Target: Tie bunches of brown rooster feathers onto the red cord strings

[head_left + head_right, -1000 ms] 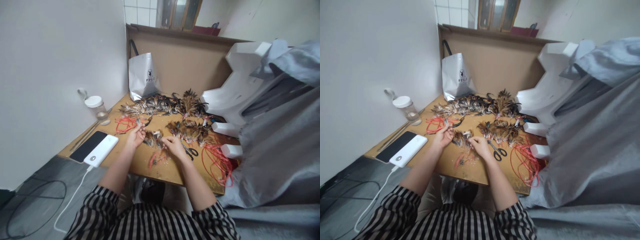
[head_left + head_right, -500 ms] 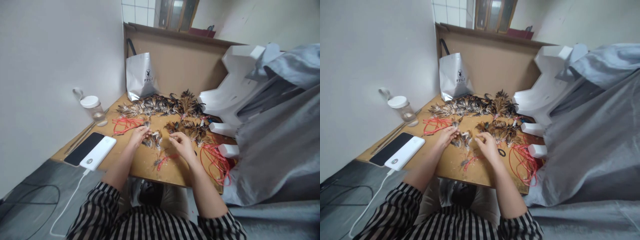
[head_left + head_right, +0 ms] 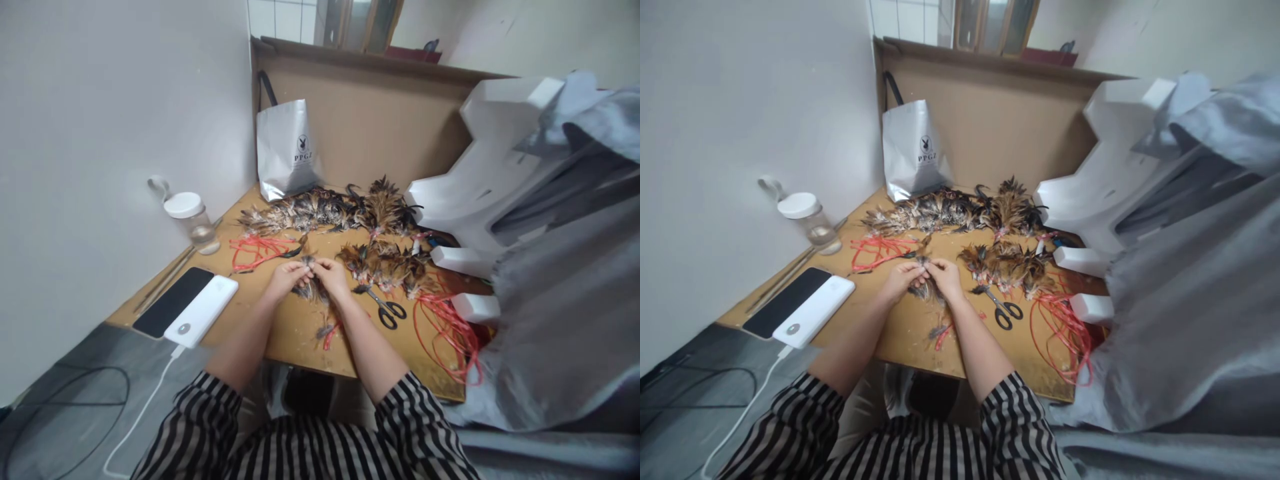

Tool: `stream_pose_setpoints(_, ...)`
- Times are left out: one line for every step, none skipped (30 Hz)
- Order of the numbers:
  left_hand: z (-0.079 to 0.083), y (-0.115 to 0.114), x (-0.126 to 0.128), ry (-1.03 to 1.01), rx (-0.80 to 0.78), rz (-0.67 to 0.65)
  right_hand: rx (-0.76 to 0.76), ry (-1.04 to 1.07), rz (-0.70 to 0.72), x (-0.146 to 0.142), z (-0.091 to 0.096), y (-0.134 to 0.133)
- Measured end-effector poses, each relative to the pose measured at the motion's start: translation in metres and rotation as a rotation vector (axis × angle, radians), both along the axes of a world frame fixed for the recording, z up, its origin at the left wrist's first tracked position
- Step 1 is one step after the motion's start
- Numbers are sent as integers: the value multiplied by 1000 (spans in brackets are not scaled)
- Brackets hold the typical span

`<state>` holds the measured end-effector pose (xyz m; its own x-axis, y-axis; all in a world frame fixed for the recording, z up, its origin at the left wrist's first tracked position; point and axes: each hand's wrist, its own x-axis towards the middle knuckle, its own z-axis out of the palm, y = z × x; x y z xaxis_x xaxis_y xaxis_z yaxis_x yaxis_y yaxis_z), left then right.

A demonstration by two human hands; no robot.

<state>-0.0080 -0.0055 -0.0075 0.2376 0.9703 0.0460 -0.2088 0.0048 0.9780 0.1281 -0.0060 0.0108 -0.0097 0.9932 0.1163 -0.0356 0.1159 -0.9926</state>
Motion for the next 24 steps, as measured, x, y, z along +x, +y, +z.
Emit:
stream_pose_setpoints(0,0,1,3,-3,-9,-11,18,-18,1,-1,0)
stream_pose_setpoints(0,0,2,8,-7,-16,-20,32,-29,2,-2,0)
stream_pose_setpoints(0,-1,2,13,-9,-21,-23,41,-33,3,-2,0)
stream_pose_setpoints(0,-1,3,19,-11,-26,-22,47,-32,3,-2,-1)
stream_pose_setpoints(0,-2,3,26,-13,-29,-15,51,-27,3,-2,-1)
stream_pose_setpoints(1,-2,2,33,-15,-32,-6,54,-20,2,-2,-1)
stream_pose_setpoints(1,-3,2,37,-16,-32,-3,55,-13,2,-2,-2)
stream_pose_setpoints(1,-3,2,39,-19,-31,-9,57,-10,2,-2,-2)
stream_pose_setpoints(2,-4,1,37,-20,-30,-24,59,-5,1,-3,-3)
stream_pose_setpoints(2,-4,1,33,-22,-31,-43,64,1,1,-3,-3)
stream_pose_setpoints(2,-5,1,27,-25,-32,-65,71,7,1,-4,-3)
stream_pose_setpoints(2,-5,1,20,-30,-32,-85,81,14,1,-4,-4)
stream_pose_setpoints(2,-6,1,12,-37,-31,-98,92,21,1,-4,-4)
stream_pose_setpoints(2,-6,1,5,-44,-28,-104,102,28,2,-4,-4)
stream_pose_setpoints(2,-6,1,-1,-49,-24,-105,112,32,2,-3,-5)
stream_pose_setpoints(1,-6,1,-4,-52,-19,-105,119,33,2,-3,-5)
stream_pose_setpoints(1,-6,1,-3,-52,-16,-105,122,32,2,-1,-6)
stream_pose_setpoints(2,-6,1,3,-48,-17,-104,123,28,2,0,-6)
stream_pose_setpoints(2,-7,1,14,-41,-20,-101,122,26,2,1,-7)
stream_pose_setpoints(2,-7,1,26,-32,-27,-93,118,30,1,2,-7)
stream_pose_setpoints(2,-7,1,41,-24,-36,-79,111,38,1,3,-8)
stream_pose_setpoints(2,-7,1,55,-17,-46,-61,100,50,1,3,-8)
stream_pose_setpoints(2,-7,2,65,-13,-55,-47,86,62,1,3,-9)
stream_pose_setpoints(1,-7,2,70,-13,-61,-38,69,72,1,3,-9)
